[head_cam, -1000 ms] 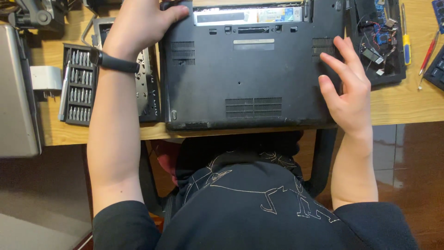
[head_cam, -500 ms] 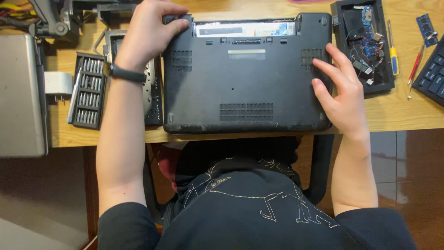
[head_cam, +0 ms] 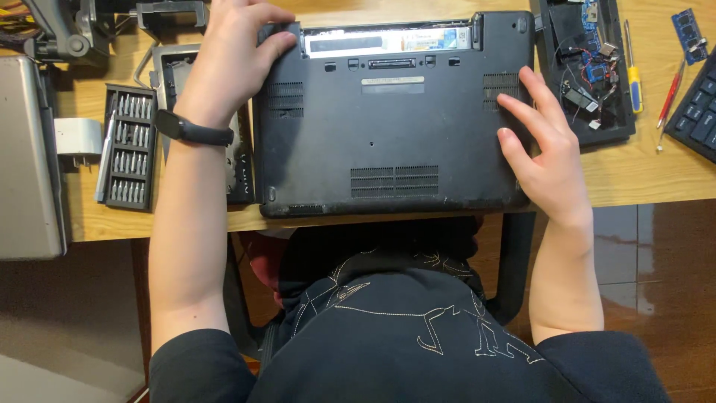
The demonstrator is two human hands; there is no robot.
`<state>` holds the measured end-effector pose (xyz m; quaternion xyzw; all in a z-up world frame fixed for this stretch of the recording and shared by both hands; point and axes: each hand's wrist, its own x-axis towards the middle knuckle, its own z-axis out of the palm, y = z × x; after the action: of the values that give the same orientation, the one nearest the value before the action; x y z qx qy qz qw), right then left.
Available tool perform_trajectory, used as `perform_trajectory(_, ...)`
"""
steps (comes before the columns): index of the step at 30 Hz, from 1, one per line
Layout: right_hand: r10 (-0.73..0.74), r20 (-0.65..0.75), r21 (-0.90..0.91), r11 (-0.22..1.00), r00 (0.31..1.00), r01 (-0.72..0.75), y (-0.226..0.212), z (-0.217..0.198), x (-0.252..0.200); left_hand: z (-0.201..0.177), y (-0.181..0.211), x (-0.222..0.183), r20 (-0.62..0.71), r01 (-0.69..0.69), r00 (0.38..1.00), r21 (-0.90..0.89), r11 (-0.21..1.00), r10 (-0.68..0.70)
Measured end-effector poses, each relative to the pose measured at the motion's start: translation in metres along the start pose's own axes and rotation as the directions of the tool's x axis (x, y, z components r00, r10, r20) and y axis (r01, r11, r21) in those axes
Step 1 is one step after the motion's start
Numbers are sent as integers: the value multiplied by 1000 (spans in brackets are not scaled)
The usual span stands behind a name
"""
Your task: Replacing internal components and reassembling a laptop computer.
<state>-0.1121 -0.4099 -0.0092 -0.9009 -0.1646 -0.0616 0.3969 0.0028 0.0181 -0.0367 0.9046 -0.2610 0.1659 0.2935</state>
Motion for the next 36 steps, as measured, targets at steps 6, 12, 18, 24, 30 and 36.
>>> perform_trajectory(6,-60,-11,-66,996,998,59,1,1,-1,4,-3,-8,-43,2,999,-13,1000,-3)
perform_trajectory(12,-50,-22,-57,997,999,49,4,1,0,7,6,-7,-14,53,999,55,997,-53)
perform_trajectory(18,-152,108,-358,916,982,181,-4,-6,0,9,32,0,-86,-73,988,463,883,127)
perform_trajectory(24,-383,288,-193,874,878,445,-47,17,-19,13,193,-47,275,-228,940,73,971,200)
perform_trajectory(30,-347,363,-343,813,865,470,-48,21,-29,55,203,-97,173,-206,973,348,915,154)
perform_trajectory(36,-378,387,-377,767,841,519,-47,24,-33,70,192,-102,145,-288,958,467,836,249)
